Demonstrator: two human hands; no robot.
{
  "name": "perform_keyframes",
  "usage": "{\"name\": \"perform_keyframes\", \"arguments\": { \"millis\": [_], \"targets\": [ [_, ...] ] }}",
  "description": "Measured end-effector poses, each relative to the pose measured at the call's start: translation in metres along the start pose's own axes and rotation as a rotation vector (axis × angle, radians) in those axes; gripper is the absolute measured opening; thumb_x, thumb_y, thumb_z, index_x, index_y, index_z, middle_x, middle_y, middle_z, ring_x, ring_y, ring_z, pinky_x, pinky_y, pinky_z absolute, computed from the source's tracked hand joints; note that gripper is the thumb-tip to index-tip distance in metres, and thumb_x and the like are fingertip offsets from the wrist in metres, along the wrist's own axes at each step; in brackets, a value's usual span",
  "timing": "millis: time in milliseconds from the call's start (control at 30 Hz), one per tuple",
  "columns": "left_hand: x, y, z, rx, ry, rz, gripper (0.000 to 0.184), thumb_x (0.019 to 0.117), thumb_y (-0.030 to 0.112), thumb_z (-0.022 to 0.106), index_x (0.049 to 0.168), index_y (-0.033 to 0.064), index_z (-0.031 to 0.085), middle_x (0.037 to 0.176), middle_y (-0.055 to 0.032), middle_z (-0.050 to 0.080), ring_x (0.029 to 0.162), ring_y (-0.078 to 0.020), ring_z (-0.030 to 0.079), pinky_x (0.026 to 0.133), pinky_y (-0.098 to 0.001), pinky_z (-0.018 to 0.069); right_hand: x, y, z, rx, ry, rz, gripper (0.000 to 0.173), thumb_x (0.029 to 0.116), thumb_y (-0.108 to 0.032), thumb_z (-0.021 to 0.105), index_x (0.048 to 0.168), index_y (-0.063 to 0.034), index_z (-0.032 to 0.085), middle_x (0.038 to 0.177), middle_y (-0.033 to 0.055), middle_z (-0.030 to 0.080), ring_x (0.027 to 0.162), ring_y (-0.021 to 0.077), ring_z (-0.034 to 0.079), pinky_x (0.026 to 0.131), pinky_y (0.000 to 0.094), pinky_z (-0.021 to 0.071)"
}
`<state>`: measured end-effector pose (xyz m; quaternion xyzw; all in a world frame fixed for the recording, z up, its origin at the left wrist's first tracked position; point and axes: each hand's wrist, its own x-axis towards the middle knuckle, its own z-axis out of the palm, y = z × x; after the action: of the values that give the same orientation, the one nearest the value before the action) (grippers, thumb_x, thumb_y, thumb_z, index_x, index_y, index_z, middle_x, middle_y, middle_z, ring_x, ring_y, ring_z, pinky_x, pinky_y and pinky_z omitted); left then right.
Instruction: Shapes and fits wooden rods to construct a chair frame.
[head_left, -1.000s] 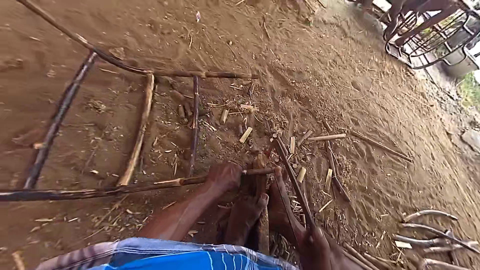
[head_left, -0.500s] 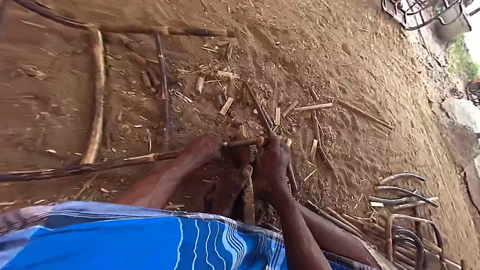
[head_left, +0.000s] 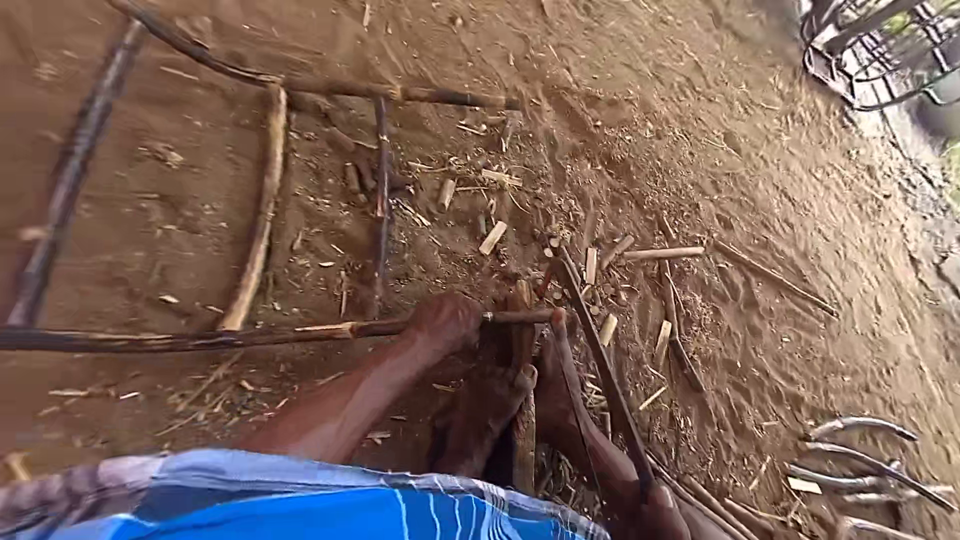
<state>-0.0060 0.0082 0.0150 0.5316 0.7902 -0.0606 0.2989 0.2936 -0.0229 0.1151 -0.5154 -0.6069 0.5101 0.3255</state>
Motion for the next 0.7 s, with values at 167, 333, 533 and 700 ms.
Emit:
{"name": "perform_keyframes", "arguments": {
  "millis": [167,333,533,700],
  "targets": [
    [0.009,-0.004,0.017,-0.002,0.020,0.074,0.027,0.0913,0.033,0.072,0.097,0.0067,0.070,0.095,-0.0193,0.071,0.091,-0.0419,0.071,0.074,-0.0654,0.0558,0.081,0.013,0.062,-0.026,-0.053,0.004,0.053,0.1088,-0.055,0.034,0.087,-0.0138,0.061,0.060,0.0008,0.045,0.045,0.0114,0.042,0.041,0.0282,0.0379],
    [0.002,0.000,0.001,0.014,0.012,-0.021,0.026,0.0921,0.035,0.068,0.095,0.0095,0.070,0.096,-0.0171,0.071,0.092,-0.0401,0.071,0.073,-0.0638,0.0555,0.000,-0.013,0.002,0.034,-0.015,0.034,0.042,0.1043,-0.047,0.047,0.083,-0.0149,0.065,0.058,-0.0102,0.049,0.046,-0.0005,0.044,0.044,0.0192,0.0400],
    [-0.001,0.002,0.011,0.051,0.039,0.058,0.023,0.0907,0.032,0.072,0.090,0.0084,0.070,0.092,-0.0170,0.071,0.089,-0.0400,0.071,0.071,-0.0630,0.0559,0.070,0.023,0.043,0.094,-0.051,0.055,0.057,0.1077,-0.058,0.033,0.082,-0.0138,0.058,0.056,0.0009,0.042,0.042,0.0117,0.038,0.039,0.0289,0.0353],
    [-0.002,-0.007,0.006,0.000,0.012,0.019,0.027,0.0909,0.032,0.072,0.098,0.0061,0.072,0.100,-0.0193,0.072,0.097,-0.0404,0.070,0.080,-0.0629,0.0552,-0.001,0.015,0.019,0.106,0.051,-0.012,0.046,0.1046,-0.048,0.046,0.078,-0.0142,0.063,0.053,-0.0093,0.044,0.042,0.0007,0.040,0.039,0.0208,0.0381]
  ]
}}
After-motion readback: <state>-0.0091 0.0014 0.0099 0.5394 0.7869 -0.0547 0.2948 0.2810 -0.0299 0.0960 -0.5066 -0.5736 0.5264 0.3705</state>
